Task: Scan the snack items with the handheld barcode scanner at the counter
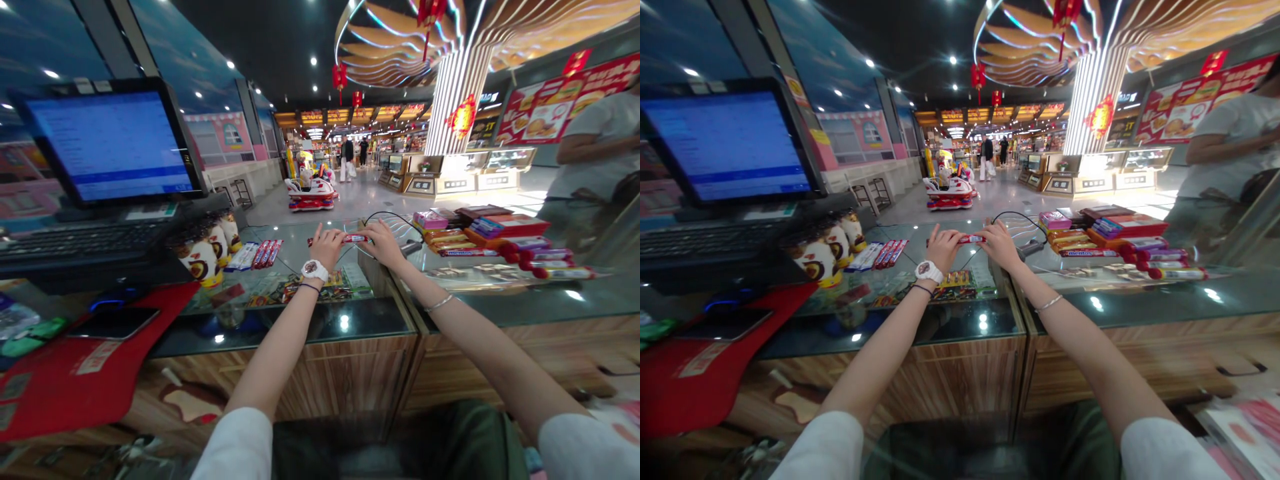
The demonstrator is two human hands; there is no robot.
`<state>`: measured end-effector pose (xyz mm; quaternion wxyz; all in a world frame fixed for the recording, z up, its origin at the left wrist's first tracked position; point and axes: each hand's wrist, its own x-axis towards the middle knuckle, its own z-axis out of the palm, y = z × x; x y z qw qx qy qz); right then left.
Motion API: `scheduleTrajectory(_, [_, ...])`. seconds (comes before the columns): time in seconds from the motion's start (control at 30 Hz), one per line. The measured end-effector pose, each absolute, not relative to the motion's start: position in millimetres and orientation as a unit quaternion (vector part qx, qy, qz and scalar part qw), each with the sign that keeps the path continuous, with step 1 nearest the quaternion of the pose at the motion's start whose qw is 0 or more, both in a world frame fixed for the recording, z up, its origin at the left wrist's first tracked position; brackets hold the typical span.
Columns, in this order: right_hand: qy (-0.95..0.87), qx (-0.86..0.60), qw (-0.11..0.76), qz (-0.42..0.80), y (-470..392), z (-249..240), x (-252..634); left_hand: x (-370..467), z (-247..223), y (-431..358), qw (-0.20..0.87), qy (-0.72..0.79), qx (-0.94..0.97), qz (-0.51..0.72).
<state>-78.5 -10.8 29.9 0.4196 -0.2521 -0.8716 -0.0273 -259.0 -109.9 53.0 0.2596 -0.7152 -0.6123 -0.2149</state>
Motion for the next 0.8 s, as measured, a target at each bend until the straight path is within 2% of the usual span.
scheduleTrajectory(0.4, [-0.881, -0.237, 0.408, -0.032, -6.8, 34.4, -73.1, -268.7, 48.5, -105.4, 0.261, -0.619, -0.709, -0.214])
scheduleTrajectory(0.63, [-0.879, -0.255, 0.403, 0.004, 40.7, 36.6, -4.8, -287.8, 37.4, -91.1, 0.275, -0.618, -0.700, -0.231])
scheduleTrajectory(0.8, [-0.891, -0.279, 0.353, 0.067, 69.5, 15.8, 31.5, -291.8, 34.5, -86.2, 0.269, -0.617, -0.702, -0.233])
